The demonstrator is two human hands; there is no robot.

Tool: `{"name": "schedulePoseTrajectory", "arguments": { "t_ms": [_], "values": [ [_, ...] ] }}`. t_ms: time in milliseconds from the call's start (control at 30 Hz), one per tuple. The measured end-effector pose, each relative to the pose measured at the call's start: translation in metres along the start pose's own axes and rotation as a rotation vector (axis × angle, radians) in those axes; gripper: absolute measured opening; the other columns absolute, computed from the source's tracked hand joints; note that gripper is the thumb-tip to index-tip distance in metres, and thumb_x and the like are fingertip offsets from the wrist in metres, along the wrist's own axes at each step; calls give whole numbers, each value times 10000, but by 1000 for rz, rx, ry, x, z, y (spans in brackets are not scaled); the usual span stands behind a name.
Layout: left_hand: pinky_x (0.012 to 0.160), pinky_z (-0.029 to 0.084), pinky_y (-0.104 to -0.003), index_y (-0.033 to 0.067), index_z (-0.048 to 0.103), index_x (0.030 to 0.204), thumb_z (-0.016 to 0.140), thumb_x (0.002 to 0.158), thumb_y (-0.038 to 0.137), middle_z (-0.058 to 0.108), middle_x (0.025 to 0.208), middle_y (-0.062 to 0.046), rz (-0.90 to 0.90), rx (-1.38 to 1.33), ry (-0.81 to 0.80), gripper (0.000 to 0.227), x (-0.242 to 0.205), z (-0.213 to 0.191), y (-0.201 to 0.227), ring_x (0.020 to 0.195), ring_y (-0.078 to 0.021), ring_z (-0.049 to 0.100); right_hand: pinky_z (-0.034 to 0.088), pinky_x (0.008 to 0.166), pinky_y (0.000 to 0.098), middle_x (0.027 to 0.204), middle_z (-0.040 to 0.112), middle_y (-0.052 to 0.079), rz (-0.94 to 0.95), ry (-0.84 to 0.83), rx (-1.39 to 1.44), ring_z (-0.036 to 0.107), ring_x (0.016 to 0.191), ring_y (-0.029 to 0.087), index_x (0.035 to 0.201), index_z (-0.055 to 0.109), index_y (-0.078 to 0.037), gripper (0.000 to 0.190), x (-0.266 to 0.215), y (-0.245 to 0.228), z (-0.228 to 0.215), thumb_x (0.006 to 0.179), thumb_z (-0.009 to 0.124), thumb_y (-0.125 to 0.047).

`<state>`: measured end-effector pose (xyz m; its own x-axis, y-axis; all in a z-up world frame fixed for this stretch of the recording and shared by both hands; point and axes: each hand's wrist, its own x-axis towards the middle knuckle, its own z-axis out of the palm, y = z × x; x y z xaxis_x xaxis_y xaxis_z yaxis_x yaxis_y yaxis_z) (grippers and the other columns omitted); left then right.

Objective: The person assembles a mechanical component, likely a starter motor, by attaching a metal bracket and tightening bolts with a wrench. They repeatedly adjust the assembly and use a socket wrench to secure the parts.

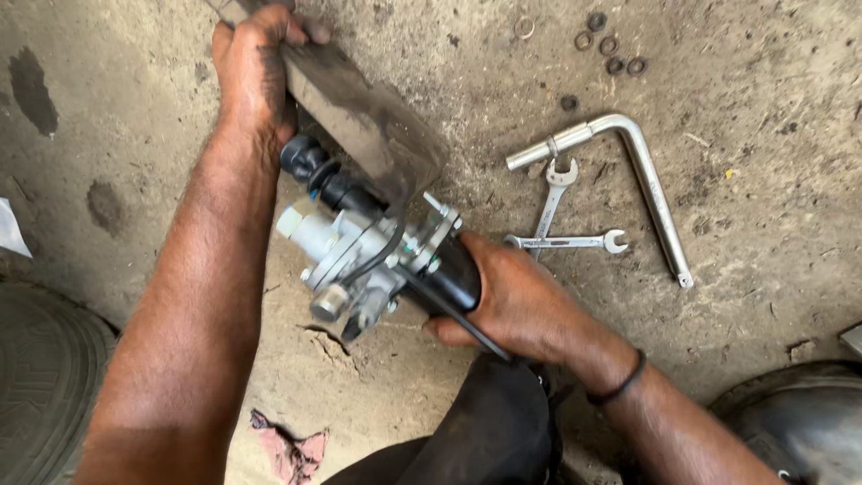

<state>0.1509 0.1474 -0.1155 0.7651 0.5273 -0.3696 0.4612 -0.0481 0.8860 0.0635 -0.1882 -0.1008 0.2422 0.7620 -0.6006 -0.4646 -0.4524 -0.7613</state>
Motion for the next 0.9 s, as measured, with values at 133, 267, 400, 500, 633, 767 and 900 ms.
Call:
{"name": "schedulePoseTrajectory", "arguments": {
  "t_ms": [133, 267, 400, 500, 633, 767, 900],
  "values": [
    [1042, 574, -620, -75, 375, 1079, 651, 761, 14, 711, 859, -182, 48, -58, -91, 430, 3, 2, -1, 892, -317, 690, 631, 818, 386, 931, 747, 78, -72, 7, -55, 760, 879, 225, 1153, 624, -65, 734, 9, 4, -4, 583, 936, -406],
    [1033, 564, -571, -1, 376, 1028, 639, 717, 16, 687, 793, -146, -1, -28, -44, 407, 1, -1, 0, 845, -279, 688, 647, 796, 387, 923, 757, 84, -51, -21, -42, 771, 863, 222, 1161, 623, -68, 748, 12, 6, -3, 591, 916, -453],
    [1012, 599, -568, 2, 501, 851, 649, 714, 2, 661, 783, -134, 38, -47, -112, 202, 7, -2, -3, 805, -276, 666, 644, 792, 389, 936, 760, 91, -43, -37, -69, 769, 861, 230, 1151, 640, -62, 737, 16, 11, -4, 594, 918, -456],
    [1024, 594, -539, 24, 507, 767, 634, 781, 11, 615, 764, -144, 139, -58, -165, 129, 10, -4, -9, 795, -311, 665, 651, 786, 394, 925, 760, 98, -43, -34, -91, 775, 855, 240, 1138, 644, -55, 728, 18, 12, -3, 594, 913, -456],
    [859, 602, -520, 21, 566, 712, 568, 765, 39, 616, 709, -154, 113, -79, -114, 56, 15, -3, -12, 737, -302, 654, 648, 783, 415, 931, 767, 101, -91, -5, -99, 779, 855, 250, 1118, 665, -33, 713, 13, 8, -6, 596, 910, -452],
    [801, 607, -513, 34, 564, 701, 546, 793, 59, 584, 657, -150, 48, -126, -40, 97, 19, 0, -10, 684, -292, 634, 653, 809, 400, 913, 775, 79, -32, -61, -70, 784, 863, 220, 1150, 687, -69, 790, 10, 0, -18, 645, 799, -667],
    [792, 626, -507, 82, 560, 724, 517, 995, 249, 513, 655, -65, 88, -70, 33, 321, 19, 0, -8, 637, -224, 569, 679, 773, 443, 862, 784, 126, 102, -75, -36, 810, 836, 245, 1136, 715, -41, 885, 16, -6, -33, 653, 705, -782]
  ]
}}
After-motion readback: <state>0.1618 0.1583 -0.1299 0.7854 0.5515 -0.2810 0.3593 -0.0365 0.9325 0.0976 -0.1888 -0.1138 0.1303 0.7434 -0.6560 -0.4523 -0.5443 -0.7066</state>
